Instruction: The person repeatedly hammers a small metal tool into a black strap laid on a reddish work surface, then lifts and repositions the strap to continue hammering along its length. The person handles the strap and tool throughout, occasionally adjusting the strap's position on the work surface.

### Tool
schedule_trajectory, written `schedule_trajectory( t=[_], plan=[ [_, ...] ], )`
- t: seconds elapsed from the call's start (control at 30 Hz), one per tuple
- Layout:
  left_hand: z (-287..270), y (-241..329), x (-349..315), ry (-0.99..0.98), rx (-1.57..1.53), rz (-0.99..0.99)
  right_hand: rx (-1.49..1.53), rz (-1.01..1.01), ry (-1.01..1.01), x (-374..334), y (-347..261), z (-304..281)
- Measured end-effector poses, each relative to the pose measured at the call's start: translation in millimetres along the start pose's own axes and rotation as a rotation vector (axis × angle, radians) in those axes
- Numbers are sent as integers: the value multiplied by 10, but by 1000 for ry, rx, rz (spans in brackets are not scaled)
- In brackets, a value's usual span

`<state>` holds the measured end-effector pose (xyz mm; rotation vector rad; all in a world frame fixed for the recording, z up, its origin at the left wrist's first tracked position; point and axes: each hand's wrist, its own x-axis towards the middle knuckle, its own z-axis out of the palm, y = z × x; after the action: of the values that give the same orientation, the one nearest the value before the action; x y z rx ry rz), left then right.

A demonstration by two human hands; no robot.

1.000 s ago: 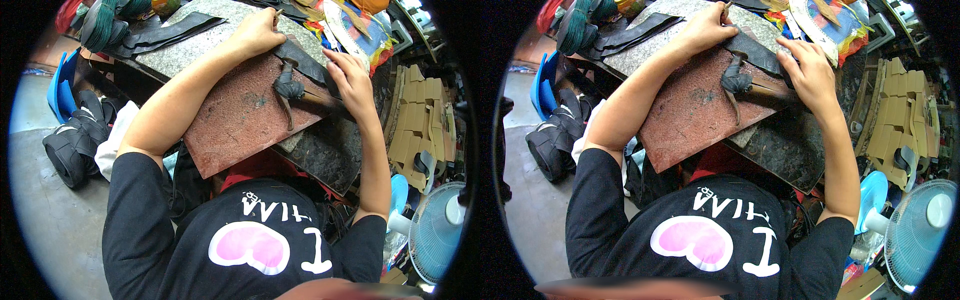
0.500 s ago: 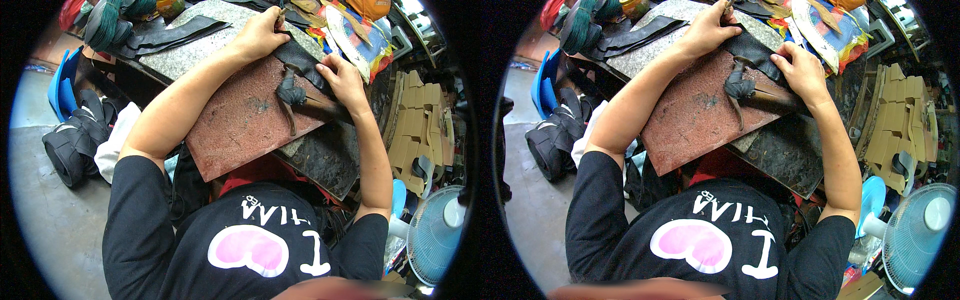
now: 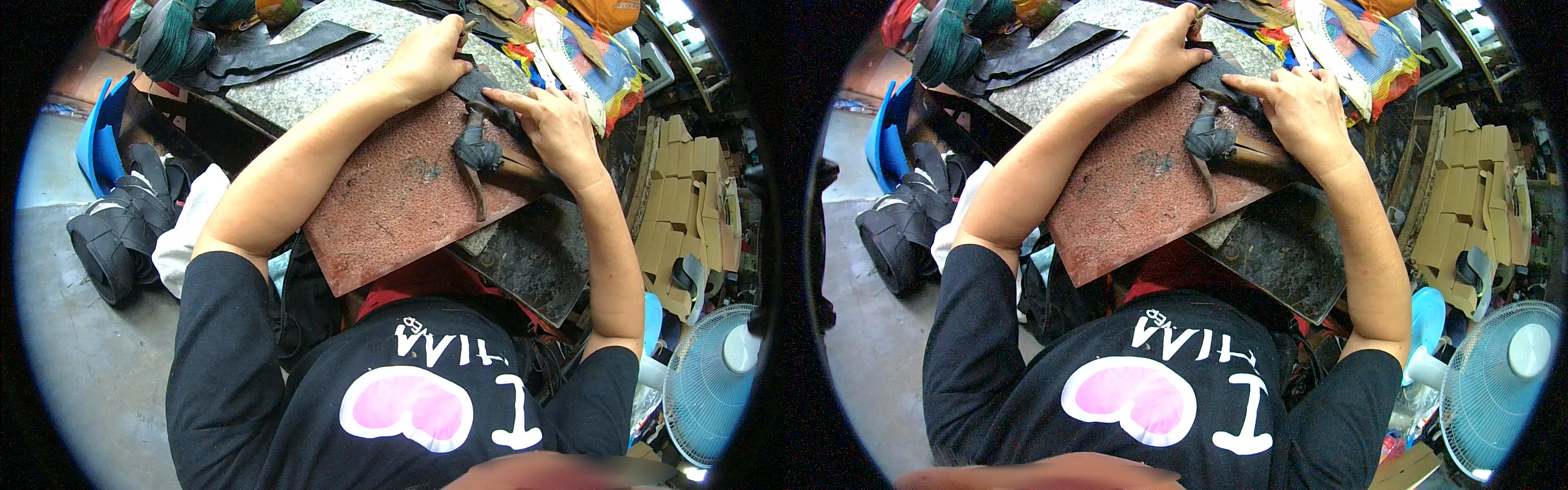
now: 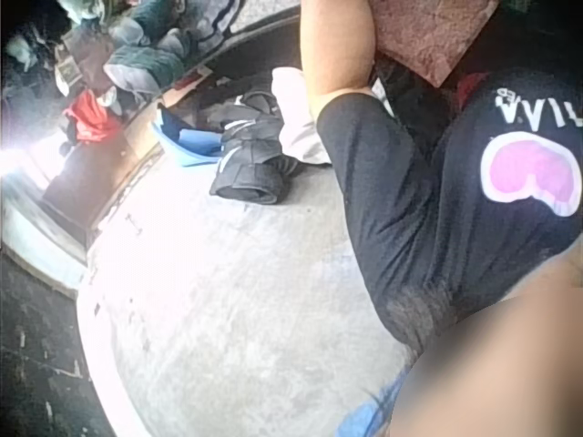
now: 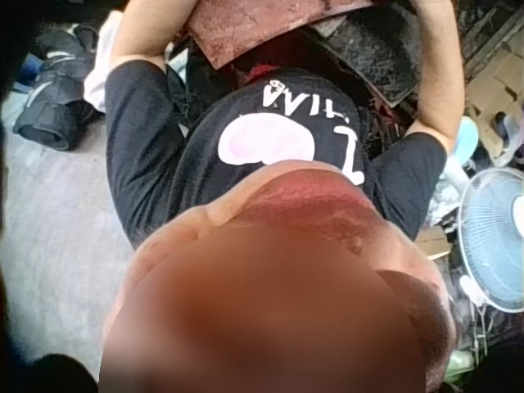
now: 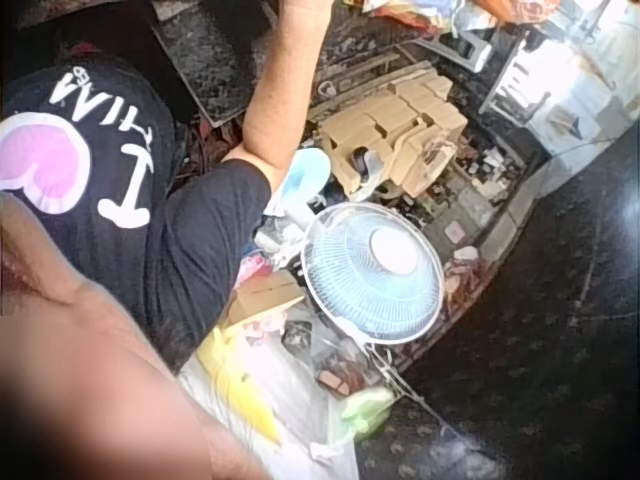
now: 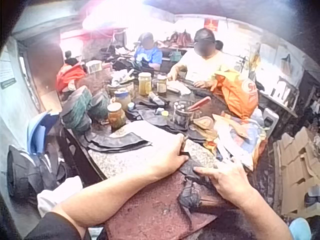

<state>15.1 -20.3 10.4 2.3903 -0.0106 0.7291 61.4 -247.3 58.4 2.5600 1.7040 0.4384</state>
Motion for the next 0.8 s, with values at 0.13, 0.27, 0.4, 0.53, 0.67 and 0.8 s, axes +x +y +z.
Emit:
schedule_trajectory(
  t=[0.13,0.27,0.4,0.53,0.67,0.8],
  plan=[
    [-113,172,-31,414,379,315,-15,-16,2,5,8,1],
    [-225,304,6,170,32,-109,-43,-29,5,1,23,16],
    [-154,212,69,-77,-495,-301,-36,-36,18,-2,35,25],
    [58,27,32,-12,-656,-195,-60,-53,37,11,20,16],
    [140,-114,16,-42,-680,-263,-48,-14,8,4,17,18],
    [163,-142,31,-43,-788,-302,-49,-26,66,-24,22,76]
  ],
)
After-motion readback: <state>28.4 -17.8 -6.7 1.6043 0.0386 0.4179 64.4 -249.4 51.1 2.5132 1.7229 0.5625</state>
